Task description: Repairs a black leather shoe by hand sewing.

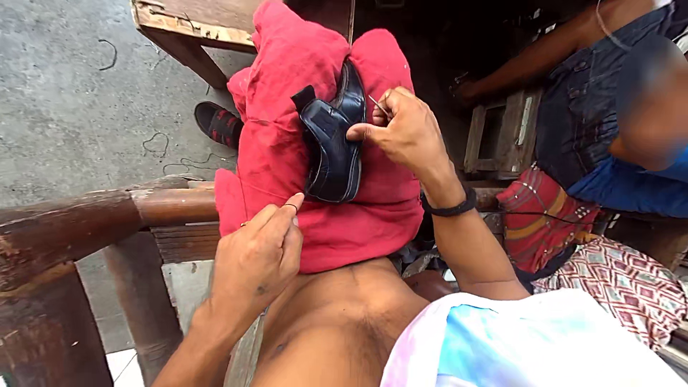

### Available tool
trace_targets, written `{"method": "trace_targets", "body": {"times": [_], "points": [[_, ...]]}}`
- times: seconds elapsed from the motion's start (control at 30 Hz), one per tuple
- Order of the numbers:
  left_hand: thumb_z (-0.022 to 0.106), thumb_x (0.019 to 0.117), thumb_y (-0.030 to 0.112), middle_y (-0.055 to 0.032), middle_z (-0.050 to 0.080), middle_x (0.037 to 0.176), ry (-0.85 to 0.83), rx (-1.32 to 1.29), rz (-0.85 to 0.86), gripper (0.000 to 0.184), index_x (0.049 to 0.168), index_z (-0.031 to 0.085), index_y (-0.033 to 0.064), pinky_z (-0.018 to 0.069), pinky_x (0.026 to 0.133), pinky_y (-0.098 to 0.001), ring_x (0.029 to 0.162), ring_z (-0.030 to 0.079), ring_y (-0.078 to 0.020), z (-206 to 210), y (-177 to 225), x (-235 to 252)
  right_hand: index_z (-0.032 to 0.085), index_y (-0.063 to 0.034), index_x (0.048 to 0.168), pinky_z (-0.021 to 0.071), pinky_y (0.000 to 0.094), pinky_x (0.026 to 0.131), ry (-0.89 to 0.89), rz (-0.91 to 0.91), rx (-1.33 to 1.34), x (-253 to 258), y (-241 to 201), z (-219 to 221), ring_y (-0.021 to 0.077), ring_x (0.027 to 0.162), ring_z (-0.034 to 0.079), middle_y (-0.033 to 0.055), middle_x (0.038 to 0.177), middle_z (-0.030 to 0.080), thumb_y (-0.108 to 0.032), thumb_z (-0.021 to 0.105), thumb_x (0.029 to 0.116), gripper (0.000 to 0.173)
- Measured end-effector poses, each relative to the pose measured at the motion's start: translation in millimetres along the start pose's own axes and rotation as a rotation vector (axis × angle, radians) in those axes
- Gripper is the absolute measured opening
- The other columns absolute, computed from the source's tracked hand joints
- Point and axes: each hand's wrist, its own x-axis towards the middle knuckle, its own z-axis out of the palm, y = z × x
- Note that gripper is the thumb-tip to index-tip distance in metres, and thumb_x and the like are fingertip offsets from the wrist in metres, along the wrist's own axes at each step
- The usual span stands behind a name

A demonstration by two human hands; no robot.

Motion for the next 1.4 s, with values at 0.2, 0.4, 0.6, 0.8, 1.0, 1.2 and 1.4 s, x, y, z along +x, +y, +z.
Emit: {"method": "trace_targets", "body": {"times": [0.2, 0.4, 0.6, 0.8, 1.0, 1.2, 1.4], "points": [[0.042, 0.1027, 0.016, -0.0059, 0.061, 0.073, -0.033, -0.048, -0.069, 0.041, 0.133, 0.069, 0.0082, 0.043, 0.054, -0.0328, 0.06, 0.054, -0.0158, -4.4, 2.9, -37.4, 0.067, -0.012, 0.093, 0.0483, 0.0413, 0.074, -0.074, -0.049, -0.055, -0.6, 3.1, 1.7, 0.0165, 0.086, 0.06, 0.0019, 0.096, 0.058, -0.064, 0.074, 0.0839, 0.053], [0.046, 0.1042, 0.02, -0.0023, 0.068, 0.089, 0.002, -0.237, -0.092, 0.036, 0.126, 0.071, 0.007, 0.0485, 0.065, -0.021, 0.072, 0.058, -0.0033, -9.1, -7.0, -13.6, 0.07, -0.0093, 0.097, 0.0485, 0.0359, 0.072, 0.02, -0.137, 0.217, 0.9, 16.9, 1.9, 0.0128, 0.081, 0.057, 0.0012, 0.094, 0.06, -0.051, 0.078, 0.0867, 0.043], [0.059, 0.0999, 0.025, -0.0063, 0.066, 0.134, -0.323, -1.021, -0.312, 0.05, 0.145, 0.055, 0.0042, 0.0543, 0.105, -0.0367, 0.12, 0.065, -0.016, -0.6, -5.6, 80.8, 0.052, -0.0028, 0.112, 0.0544, 0.0296, 0.068, 0.561, -0.033, 1.084, -4.6, 64.3, 30.3, 0.0107, 0.077, 0.059, 0.0047, 0.104, 0.06, -0.001, 0.048, 0.0899, 0.023], [0.067, 0.0959, 0.007, -0.0038, 0.076, 0.094, -0.352, -1.093, -0.437, 0.018, 0.113, 0.065, 0.0057, 0.0642, 0.078, -0.0329, 0.084, 0.074, -0.0133, 29.4, 14.1, 133.9, 0.032, 0.0056, 0.145, 0.0579, 0.0305, 0.052, 0.546, -0.139, 0.803, -35.1, 66.5, 2.6, 0.0122, 0.062, 0.06, 0.0072, 0.105, 0.058, -0.014, 0.038, 0.1102, 0.041], [0.067, 0.0919, 0.003, -0.0071, 0.075, 0.096, -0.313, -1.18, -0.541, 0.023, 0.115, 0.064, 0.0062, 0.0648, 0.077, -0.0362, 0.084, 0.075, -0.0167, 30.4, 12.6, 137.1, 0.061, -0.0155, 0.142, 0.0467, 0.034, 0.047, 0.067, -0.092, 0.404, -76.2, 31.0, -1.5, 0.0154, 0.053, 0.052, 0.0029, 0.07, 0.058, -0.017, 0.046, 0.1099, 0.036], [0.07, 0.0916, 0.003, -0.0075, 0.076, 0.097, -0.263, -1.157, -0.55, 0.024, 0.115, 0.064, 0.005, 0.0647, 0.079, -0.0355, 0.086, 0.075, -0.0165, 32.2, 14.3, 135.9, 0.066, -0.0142, 0.139, 0.0516, 0.0323, 0.058, 0.043, -0.162, 0.323, -79.1, 38.3, 2.1, 0.0126, 0.061, 0.057, 0.0022, 0.076, 0.064, -0.015, 0.049, 0.1084, 0.035], [0.075, 0.0871, 0.002, -0.0082, 0.076, 0.097, -0.188, -1.113, -0.542, 0.026, 0.112, 0.067, 0.0033, 0.065, 0.079, -0.0357, 0.086, 0.075, -0.0174, 37.0, 16.1, 134.6, 0.066, -0.0167, 0.139, 0.0525, 0.0355, 0.06, 0.021, -0.182, 0.233, -73.7, 36.3, -4.5, 0.0135, 0.064, 0.06, 0.0012, 0.079, 0.067, -0.015, 0.049, 0.1084, 0.035]]}}
